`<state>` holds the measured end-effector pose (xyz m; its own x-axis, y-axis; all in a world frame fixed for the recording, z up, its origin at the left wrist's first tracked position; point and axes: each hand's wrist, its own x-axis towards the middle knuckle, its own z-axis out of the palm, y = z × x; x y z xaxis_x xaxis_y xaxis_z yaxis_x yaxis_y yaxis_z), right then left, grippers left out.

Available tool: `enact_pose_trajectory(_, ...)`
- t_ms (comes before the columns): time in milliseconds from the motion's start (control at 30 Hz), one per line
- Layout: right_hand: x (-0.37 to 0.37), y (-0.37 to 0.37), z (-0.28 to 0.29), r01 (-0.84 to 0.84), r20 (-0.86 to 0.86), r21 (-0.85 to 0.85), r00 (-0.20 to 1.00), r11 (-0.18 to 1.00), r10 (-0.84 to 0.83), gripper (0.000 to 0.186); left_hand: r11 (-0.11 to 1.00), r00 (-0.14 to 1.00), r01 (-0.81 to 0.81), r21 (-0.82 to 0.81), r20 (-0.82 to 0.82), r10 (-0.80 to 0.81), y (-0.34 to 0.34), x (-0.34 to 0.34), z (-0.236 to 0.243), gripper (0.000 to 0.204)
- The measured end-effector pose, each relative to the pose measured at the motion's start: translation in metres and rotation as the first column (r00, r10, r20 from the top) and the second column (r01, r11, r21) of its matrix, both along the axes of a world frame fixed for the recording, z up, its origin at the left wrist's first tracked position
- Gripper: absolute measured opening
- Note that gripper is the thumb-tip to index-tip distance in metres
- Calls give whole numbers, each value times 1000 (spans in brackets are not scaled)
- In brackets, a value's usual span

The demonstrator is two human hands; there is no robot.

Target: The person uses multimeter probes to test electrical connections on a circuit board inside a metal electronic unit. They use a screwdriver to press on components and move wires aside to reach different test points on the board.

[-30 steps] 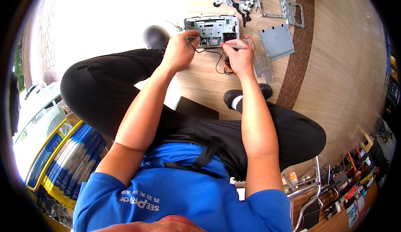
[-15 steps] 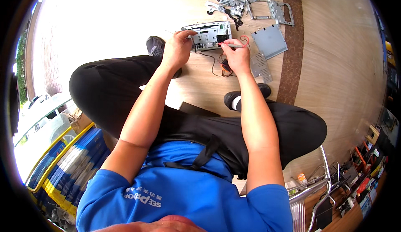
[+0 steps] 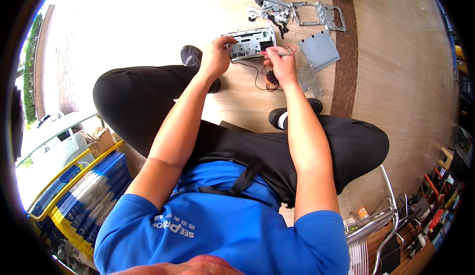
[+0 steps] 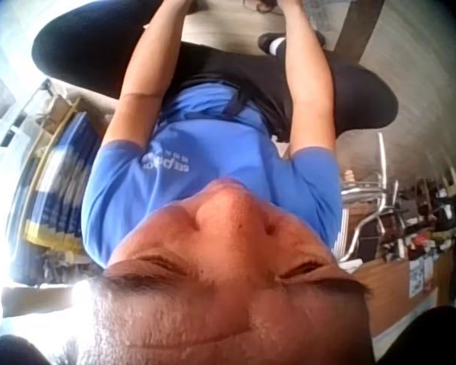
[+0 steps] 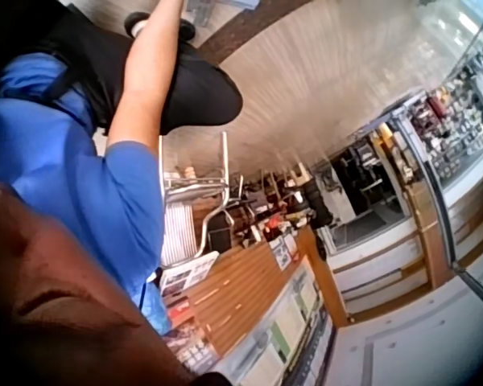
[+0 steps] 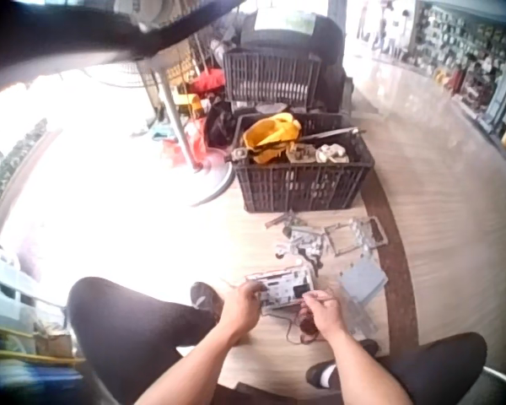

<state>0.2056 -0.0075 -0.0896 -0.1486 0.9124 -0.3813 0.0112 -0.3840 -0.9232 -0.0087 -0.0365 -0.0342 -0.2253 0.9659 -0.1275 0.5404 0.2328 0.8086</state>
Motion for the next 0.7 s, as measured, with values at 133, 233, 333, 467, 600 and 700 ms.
enact_pose_trajectory(133,12,10,3,161,-85,-37,983,986,-163,34,996,998,58,75,-27,-56,-1,3,2,20)
enact_pose_trajectory(233,23,11,-2,248,-56,-85,966,965,-253,37,995,997,73,72,-14,-72,-2,4,9,21)
enact_pose_trajectory(333,37,0,-24,49,359,-277,932,960,56,35,968,968,241,-75,-49,-245,-8,12,15,20)
enact_pose_trajectory(467,35,-46,-69,-472,519,-484,524,737,676,31,566,573,699,-437,-132,-809,-29,41,-7,25)
enact_pose_trajectory(600,2,-74,-71,-696,493,-565,147,443,858,31,327,445,629,-705,-18,-895,-53,32,-47,28)
enact_pose_trajectory(700,-4,-77,-66,-628,575,-592,110,506,810,35,270,436,553,-788,-3,-900,-52,21,-58,27)
